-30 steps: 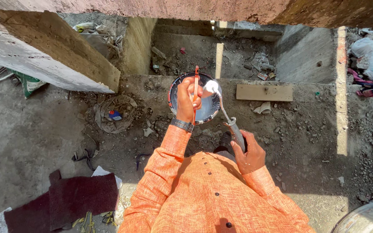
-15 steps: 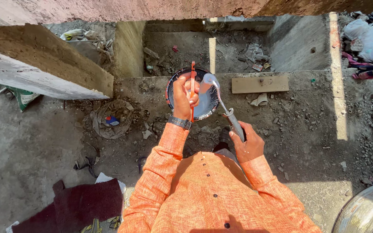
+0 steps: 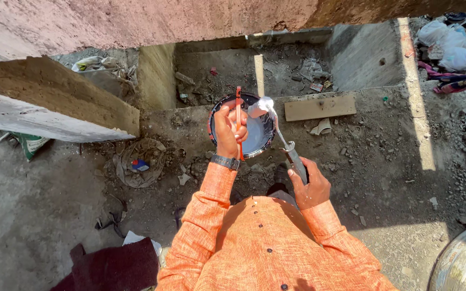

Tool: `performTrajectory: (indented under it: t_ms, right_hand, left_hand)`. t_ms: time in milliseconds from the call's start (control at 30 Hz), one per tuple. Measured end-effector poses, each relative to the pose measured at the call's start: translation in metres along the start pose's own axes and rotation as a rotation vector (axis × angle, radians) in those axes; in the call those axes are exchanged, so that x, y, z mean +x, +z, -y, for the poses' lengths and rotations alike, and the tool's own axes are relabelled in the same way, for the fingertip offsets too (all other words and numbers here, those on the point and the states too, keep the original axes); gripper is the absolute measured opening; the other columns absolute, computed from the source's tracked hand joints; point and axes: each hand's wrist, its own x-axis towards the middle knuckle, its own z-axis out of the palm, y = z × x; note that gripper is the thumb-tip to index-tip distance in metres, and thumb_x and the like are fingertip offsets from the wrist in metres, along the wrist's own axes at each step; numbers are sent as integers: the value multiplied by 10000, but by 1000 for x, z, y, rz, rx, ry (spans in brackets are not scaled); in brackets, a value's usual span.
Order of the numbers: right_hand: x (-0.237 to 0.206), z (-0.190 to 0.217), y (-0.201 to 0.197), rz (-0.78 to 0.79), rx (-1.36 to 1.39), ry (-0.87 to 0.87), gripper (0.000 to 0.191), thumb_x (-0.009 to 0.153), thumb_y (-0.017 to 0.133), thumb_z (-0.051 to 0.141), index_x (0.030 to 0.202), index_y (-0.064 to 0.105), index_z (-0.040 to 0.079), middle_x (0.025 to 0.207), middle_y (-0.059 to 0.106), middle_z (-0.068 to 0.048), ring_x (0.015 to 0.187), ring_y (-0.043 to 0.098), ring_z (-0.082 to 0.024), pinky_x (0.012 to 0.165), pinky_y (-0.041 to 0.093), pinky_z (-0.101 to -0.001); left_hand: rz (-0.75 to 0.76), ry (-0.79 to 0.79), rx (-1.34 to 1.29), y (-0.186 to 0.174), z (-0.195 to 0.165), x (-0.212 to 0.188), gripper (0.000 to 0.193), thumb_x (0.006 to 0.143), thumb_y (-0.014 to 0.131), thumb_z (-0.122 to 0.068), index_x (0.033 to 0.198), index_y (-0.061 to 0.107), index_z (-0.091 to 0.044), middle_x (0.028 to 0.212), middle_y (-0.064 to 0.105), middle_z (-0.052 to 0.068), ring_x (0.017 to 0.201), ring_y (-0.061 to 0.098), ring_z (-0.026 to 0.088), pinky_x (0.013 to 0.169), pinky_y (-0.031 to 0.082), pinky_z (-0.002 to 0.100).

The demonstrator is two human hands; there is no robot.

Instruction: The person holds a paint tray with white paint in one hand and uses a paint roller with the other to apply white paint to the underside of a concrete ceiling slab. They repeatedly dip the roller into the tray and roll paint across the concrete surface, working along the slab.

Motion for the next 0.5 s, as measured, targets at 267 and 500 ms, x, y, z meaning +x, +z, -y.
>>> performTrajectory:
  t_ms: [267, 500]
  right_hand:
    - [5, -28, -28, 34, 60, 201, 397, 890, 742, 256, 1235, 655, 80, 1000, 740, -121, 849, 754, -251, 739, 570, -360]
    - [23, -64, -53, 50, 62, 117, 403, 880, 756, 226, 1246, 665, 87, 1104, 744, -146, 912, 759, -263, 762, 581, -355]
  left_hand:
    - [-2, 70, -11, 26, 6, -6, 459, 1067, 315, -379, 1239, 548, -23, 765, 540, 45, 424, 306, 59, 369, 241, 247]
    - [15, 85, -43, 61, 19, 3, 455, 1082, 328, -383, 1239, 554, -21, 771, 545, 45, 425, 305, 60, 371, 243, 244]
